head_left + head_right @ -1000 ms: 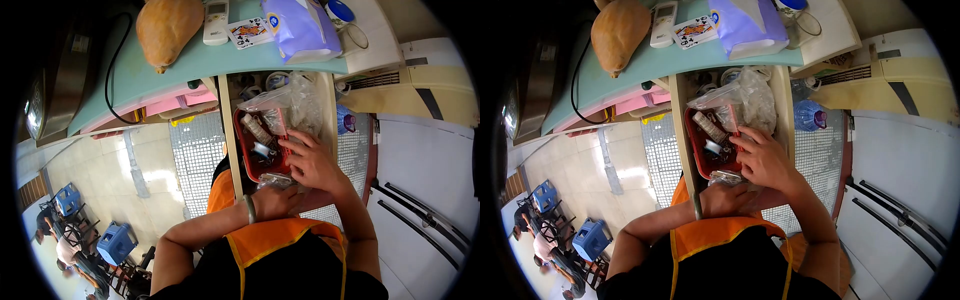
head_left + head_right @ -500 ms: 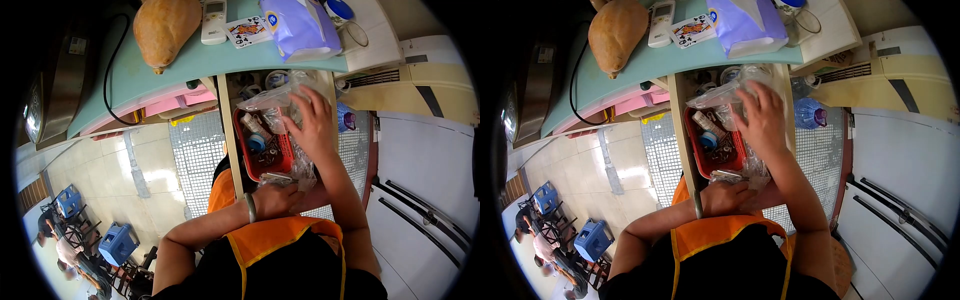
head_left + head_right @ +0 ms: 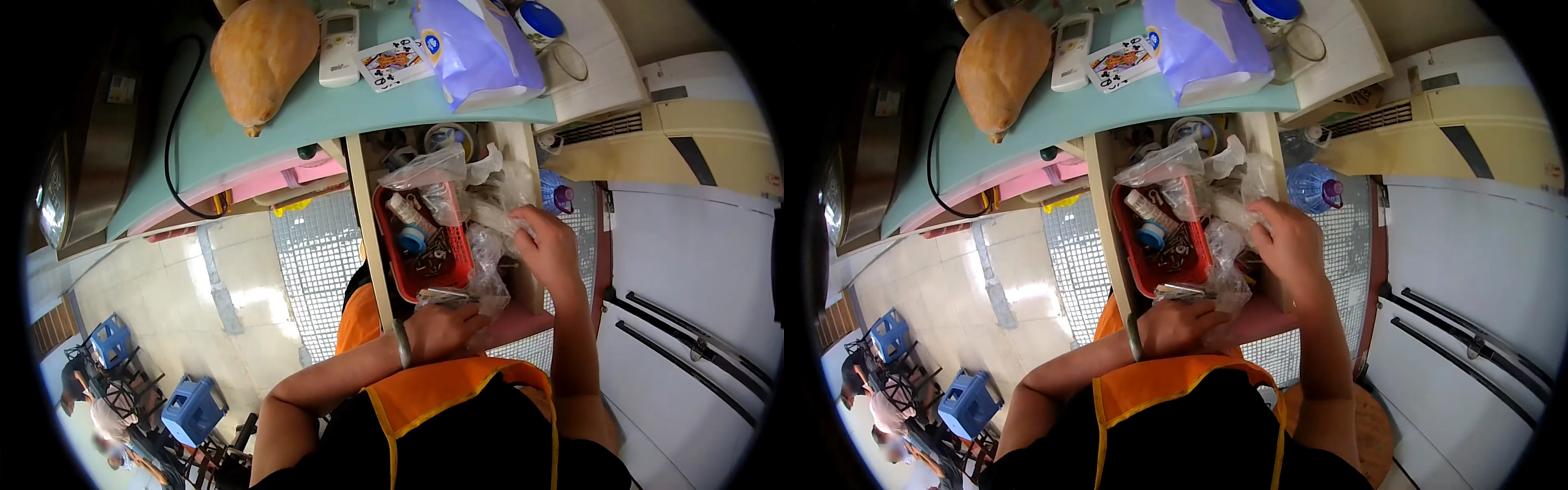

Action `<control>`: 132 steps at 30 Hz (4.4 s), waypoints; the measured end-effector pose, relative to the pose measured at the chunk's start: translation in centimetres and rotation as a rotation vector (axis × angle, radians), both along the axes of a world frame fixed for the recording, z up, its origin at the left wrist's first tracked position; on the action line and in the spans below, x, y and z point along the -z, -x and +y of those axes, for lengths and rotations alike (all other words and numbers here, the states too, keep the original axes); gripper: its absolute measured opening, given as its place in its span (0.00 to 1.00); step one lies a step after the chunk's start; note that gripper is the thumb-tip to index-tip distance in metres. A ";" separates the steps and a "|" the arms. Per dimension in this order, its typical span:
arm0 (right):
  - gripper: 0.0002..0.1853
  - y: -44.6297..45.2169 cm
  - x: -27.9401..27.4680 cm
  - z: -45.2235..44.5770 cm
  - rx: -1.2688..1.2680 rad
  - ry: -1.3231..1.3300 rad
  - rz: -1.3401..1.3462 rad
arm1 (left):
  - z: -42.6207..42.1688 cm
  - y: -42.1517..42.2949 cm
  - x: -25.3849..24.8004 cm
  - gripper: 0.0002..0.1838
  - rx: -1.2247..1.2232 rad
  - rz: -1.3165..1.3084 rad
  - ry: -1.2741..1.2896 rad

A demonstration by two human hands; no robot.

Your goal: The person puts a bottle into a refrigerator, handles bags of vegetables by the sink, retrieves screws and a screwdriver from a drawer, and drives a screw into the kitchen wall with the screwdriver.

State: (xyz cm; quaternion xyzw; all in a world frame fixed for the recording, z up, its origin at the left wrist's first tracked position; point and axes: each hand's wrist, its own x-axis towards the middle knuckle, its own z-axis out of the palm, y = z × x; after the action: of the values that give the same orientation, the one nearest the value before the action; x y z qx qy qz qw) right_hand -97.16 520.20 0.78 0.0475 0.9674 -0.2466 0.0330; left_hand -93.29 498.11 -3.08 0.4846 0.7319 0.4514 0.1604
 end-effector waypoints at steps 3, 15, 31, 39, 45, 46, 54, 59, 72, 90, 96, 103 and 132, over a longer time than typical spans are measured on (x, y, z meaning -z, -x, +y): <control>0.13 -1.5 -0.2 0.3 0.091 0.042 -0.068 | 0.1 0.1 0.1 0.20 0.000 -0.012 -0.028; 0.13 -2.3 -1.9 0.2 0.054 0.069 0.435 | 0.1 0.5 -0.7 0.25 0.037 -0.001 0.042; 0.18 5.1 4.5 -3.9 -0.048 0.309 -0.187 | -3.5 11.5 -4.8 0.13 -0.355 -0.634 -0.328; 0.12 8.5 9.2 -3.4 -0.080 0.185 -0.115 | -1.0 14.8 -1.7 0.20 -0.608 0.028 -0.063; 0.09 5.2 1.2 -1.9 -0.011 0.177 0.148 | -0.1 15.3 1.0 0.13 -0.376 0.411 0.622; 0.09 4.2 0.0 -1.2 -0.006 0.194 0.183 | 0.1 15.6 1.3 0.14 -0.334 0.431 0.679; 0.08 -6.3 0.4 -4.1 -0.352 0.138 0.205 | 1.3 16.7 0.4 0.15 -0.313 0.332 0.774; 0.11 -6.9 1.3 -3.3 -0.173 0.176 0.132 | -0.5 15.2 -1.7 0.24 -0.366 0.462 0.495; 0.12 -6.5 -0.5 0.0 0.658 1.553 0.041 | -2.0 7.3 -3.4 0.14 -0.229 -0.361 0.102; 0.12 -7.4 2.8 -0.2 0.538 1.955 -0.057 | -0.4 6.3 -1.0 0.03 -0.363 -1.152 -0.217; 0.12 -7.7 3.2 -0.1 0.523 1.938 -0.022 | -0.9 6.6 -0.8 0.02 -0.389 -1.138 -0.193; 0.15 -7.5 2.4 -0.2 0.531 1.904 -0.030 | -0.9 6.4 -0.5 0.01 -0.405 -1.117 -0.184; 0.11 -9.9 1.7 -2.0 0.527 1.236 0.266 | -0.7 5.5 -3.5 0.06 -0.458 -1.084 -0.117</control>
State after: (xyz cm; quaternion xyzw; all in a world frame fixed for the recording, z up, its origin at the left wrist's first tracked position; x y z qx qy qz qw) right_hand -87.23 518.19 -0.89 0.2233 0.6009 -0.7571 -0.1261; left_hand -98.84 497.38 0.42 0.0227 0.6054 0.6973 0.3831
